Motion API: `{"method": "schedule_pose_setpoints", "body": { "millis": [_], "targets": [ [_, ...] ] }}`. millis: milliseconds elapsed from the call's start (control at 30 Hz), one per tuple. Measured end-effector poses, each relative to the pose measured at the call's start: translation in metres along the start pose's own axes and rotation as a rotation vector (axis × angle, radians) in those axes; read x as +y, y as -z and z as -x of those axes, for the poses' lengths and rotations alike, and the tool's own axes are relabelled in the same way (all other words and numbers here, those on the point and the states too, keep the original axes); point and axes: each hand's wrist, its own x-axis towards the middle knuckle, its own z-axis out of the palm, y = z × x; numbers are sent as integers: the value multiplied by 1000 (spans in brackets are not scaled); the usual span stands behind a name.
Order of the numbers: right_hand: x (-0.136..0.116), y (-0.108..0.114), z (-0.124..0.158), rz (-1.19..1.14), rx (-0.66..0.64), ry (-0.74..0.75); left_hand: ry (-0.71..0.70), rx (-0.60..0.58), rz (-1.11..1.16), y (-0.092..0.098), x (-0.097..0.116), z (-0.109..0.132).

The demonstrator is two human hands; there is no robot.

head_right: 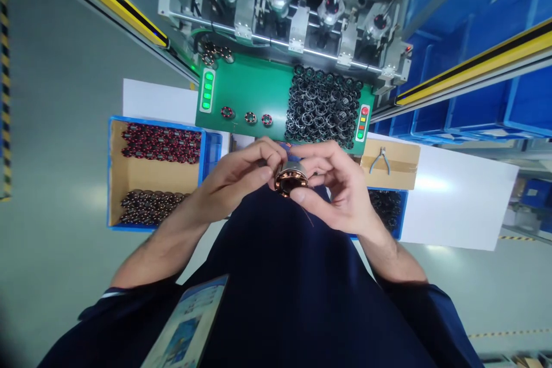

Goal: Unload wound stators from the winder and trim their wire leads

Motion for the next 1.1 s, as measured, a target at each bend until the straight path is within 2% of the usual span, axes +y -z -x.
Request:
{"method": "schedule_pose_setpoints", "body": {
  "millis": [67,133,233,333,400,500,633,733,833,933,1033,1100],
  "targets": [
    [-3,-1,0,-33,29,-13,47,39,-2,2,-16,3],
    [-7,-2,0,-27,73,-23,10,156,-71,4,-22,7],
    [-11,-4,-1,5,93,-26,-231,282,-291,2,-2,10],
    [-9,-7,-2,-14,52,-21,-397,259,-488,-7,29,9],
    [-6,-8,-3,-32,8,-10,-402,233,-530,-13,42,7],
    [-6,-8,-4,18,-22,13,-382,225,-524,-16,45,8],
    [-16,-4,-5,268,104,167,-372,256,-555,-16,41,11],
    [-22,-1,-8,376,139,290,-408,288,-646,-14,38,10],
    [-19,-1,-12,289,213,361,-533,315,-672,-11,40,7],
    [-10,-7,-15,135,362,445,-544,380,-670,-9,47,2],
    [-4,-17,-12,203,355,534,-499,485,-681,-11,53,2],
    [-4,-23,-8,317,308,588,-440,504,-700,-13,55,5]
  ]
}}
